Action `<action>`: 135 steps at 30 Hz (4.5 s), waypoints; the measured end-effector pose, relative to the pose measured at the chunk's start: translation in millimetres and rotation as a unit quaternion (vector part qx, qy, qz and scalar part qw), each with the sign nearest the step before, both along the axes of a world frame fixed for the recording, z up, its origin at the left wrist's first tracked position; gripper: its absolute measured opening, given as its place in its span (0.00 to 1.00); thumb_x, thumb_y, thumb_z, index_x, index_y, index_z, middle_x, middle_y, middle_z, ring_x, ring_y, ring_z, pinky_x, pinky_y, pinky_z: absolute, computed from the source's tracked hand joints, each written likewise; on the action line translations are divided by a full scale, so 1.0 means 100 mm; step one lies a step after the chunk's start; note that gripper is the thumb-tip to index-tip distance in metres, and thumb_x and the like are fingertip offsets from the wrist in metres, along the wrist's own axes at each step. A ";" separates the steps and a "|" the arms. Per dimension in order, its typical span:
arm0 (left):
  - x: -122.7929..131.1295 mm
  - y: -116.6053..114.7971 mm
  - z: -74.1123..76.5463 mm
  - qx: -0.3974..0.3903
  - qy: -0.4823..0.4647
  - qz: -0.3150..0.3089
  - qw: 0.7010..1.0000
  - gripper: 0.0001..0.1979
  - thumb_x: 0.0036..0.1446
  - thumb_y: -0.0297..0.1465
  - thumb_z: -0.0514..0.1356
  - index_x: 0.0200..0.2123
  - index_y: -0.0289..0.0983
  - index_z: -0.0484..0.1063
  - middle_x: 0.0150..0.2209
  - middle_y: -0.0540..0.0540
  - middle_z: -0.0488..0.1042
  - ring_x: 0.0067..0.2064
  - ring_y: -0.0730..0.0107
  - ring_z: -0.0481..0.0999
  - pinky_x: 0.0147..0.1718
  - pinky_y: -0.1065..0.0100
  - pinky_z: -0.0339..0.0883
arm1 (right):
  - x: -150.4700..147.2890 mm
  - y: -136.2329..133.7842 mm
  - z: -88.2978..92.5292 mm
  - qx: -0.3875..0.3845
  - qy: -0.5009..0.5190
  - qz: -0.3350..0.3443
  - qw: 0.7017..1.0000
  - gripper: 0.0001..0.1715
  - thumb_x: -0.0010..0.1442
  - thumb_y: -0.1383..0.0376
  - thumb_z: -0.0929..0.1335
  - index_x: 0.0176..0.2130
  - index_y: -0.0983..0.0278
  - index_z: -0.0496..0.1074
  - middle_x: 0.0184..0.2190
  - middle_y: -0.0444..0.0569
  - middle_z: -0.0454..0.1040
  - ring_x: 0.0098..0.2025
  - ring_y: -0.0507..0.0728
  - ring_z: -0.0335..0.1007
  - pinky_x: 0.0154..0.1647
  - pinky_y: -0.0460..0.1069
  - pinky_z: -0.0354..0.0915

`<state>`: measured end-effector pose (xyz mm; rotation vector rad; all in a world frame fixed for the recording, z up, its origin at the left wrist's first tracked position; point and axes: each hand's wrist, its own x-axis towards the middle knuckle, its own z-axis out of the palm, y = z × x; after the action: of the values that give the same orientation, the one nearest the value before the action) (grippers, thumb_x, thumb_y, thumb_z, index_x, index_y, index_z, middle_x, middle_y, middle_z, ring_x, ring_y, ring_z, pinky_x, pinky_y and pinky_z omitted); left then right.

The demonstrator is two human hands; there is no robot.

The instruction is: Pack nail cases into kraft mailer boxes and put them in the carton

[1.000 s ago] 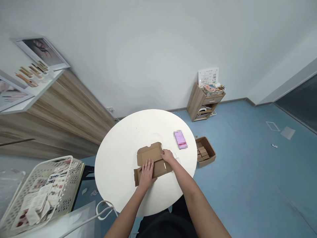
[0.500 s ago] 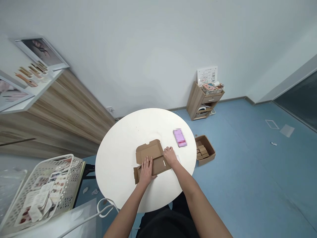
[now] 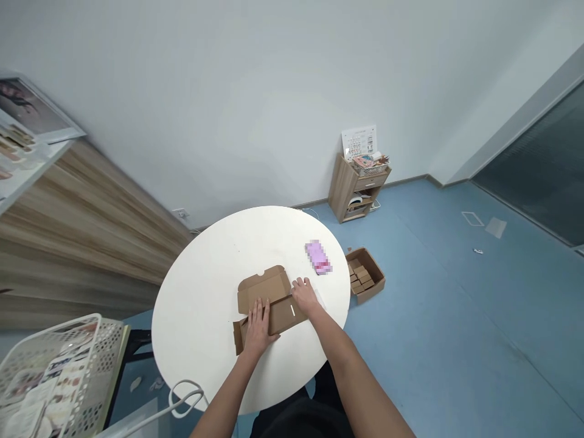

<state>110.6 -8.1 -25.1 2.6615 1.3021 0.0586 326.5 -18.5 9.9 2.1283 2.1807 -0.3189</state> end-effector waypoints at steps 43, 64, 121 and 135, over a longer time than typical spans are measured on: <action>-0.39 -0.04 0.05 -0.087 0.009 -0.237 0.968 0.55 0.46 0.53 0.63 0.69 0.35 0.40 0.70 0.30 0.44 0.70 0.43 0.43 0.64 0.43 0.42 | -0.75 -1.67 -0.11 0.017 0.444 -0.635 0.631 0.30 0.69 0.52 0.53 0.42 0.66 0.75 0.40 0.53 0.79 0.40 0.57 0.75 0.38 0.47 0.66; -0.34 -0.39 0.09 -0.066 0.029 -0.171 0.983 0.61 0.43 0.58 0.62 0.69 0.29 0.39 0.69 0.25 0.43 0.69 0.36 0.41 0.63 0.38 0.37 | -0.96 -1.37 -0.07 -0.002 0.356 -0.519 0.777 0.12 0.56 0.59 0.70 0.38 0.62 0.79 0.36 0.45 0.79 0.39 0.55 0.72 0.33 0.44 0.59; -0.64 0.58 0.29 -0.011 -0.045 -0.109 0.993 0.12 0.59 0.32 0.54 0.41 0.39 0.76 0.45 0.40 0.73 0.49 0.52 0.67 0.50 0.53 0.60 | -0.91 -0.94 -0.07 -0.081 0.170 -0.192 0.963 0.76 0.36 0.59 0.81 0.70 0.65 0.40 0.71 0.60 0.42 0.71 0.72 0.32 0.57 0.60 0.67; -0.37 0.15 0.23 0.033 -0.026 -0.083 0.996 0.13 0.61 0.34 0.52 0.35 0.39 0.76 0.48 0.39 0.71 0.56 0.49 0.61 0.61 0.42 0.43 | -0.92 -0.92 -0.06 -0.079 0.174 -0.189 0.963 0.77 0.34 0.59 0.81 0.70 0.65 0.41 0.70 0.60 0.43 0.71 0.72 0.32 0.59 0.59 0.66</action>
<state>73.3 7.1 -2.3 2.7920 1.0780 0.1492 234.4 -110.9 4.2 2.5396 1.7940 -0.9229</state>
